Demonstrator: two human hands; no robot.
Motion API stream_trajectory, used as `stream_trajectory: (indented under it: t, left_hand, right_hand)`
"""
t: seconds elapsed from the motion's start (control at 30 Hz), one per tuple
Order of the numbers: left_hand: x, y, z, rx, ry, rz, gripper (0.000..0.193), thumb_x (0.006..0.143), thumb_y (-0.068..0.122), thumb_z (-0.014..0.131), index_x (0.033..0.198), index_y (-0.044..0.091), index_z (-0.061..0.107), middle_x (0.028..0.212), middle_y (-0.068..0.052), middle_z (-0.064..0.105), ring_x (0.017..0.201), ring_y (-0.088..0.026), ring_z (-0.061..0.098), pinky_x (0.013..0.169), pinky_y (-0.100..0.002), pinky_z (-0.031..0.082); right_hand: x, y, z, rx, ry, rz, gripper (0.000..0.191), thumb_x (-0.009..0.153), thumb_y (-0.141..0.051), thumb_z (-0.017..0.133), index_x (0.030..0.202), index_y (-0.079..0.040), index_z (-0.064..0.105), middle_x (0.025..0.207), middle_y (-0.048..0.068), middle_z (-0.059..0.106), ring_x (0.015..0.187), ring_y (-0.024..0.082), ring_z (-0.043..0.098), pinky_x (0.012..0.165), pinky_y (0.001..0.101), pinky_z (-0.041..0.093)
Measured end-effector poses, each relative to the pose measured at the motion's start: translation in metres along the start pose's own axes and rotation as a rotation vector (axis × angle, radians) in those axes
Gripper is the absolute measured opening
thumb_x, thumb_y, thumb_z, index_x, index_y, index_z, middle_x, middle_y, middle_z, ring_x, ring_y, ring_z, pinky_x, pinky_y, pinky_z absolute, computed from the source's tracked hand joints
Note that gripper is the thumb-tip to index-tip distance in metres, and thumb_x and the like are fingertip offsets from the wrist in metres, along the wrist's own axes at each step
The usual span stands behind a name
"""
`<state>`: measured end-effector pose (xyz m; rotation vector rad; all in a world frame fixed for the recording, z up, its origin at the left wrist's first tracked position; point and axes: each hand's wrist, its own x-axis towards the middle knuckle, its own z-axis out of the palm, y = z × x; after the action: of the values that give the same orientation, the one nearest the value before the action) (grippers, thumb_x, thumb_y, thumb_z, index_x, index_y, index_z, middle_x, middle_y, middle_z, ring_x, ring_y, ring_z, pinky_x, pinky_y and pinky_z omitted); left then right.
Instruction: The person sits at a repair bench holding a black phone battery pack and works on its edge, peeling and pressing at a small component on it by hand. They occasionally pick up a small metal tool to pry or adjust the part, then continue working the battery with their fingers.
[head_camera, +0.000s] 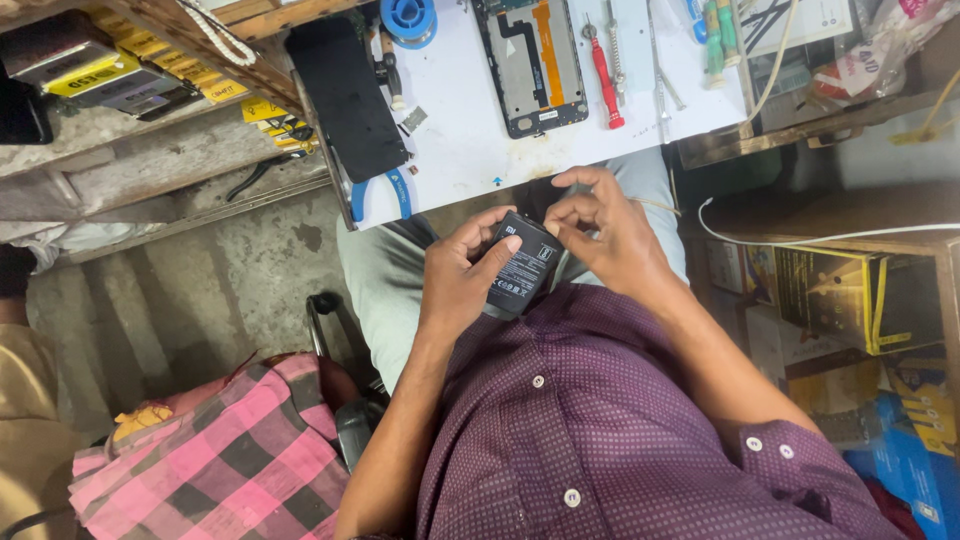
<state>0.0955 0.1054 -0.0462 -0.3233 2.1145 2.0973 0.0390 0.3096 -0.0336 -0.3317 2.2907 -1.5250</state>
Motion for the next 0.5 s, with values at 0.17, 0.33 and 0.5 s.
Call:
stream_trajectory:
  t: [0.17,0.33,0.5]
  left_hand:
    - [0.000,-0.005,0.002,-0.035,-0.020,0.001,0.038,0.094,0.008,0.073,0.130,-0.001,0.068,0.101,-0.007,0.080,0.088,-0.006,0.071,0.078,-0.022,0.058]
    - [-0.001,-0.010,0.003,-0.027,-0.023,-0.022,0.038,0.094,0.008,0.073,0.131,0.000,0.068,0.101,-0.006,0.080,0.087,-0.006,0.071,0.078,-0.022,0.058]
    - [-0.001,-0.011,0.004,-0.051,-0.029,-0.038,0.039,0.094,0.009,0.073,0.131,0.000,0.068,0.100,-0.006,0.079,0.086,-0.005,0.070,0.076,-0.022,0.058]
  right_hand:
    - [0.000,0.013,-0.001,0.223,-0.053,-0.018,0.045,0.095,0.005,0.068,0.132,-0.002,0.043,0.096,0.008,0.072,0.091,0.009,0.068,0.084,0.0254,0.054]
    - [-0.001,0.028,0.000,0.321,-0.078,0.027,0.044,0.096,0.005,0.067,0.132,-0.002,0.042,0.095,0.009,0.071,0.091,0.010,0.067,0.081,0.0245,0.053]
    - [0.003,0.036,0.000,0.442,-0.107,0.046,0.044,0.097,0.007,0.065,0.132,-0.002,0.040,0.095,0.010,0.071,0.092,0.010,0.067,0.081,0.0240,0.053]
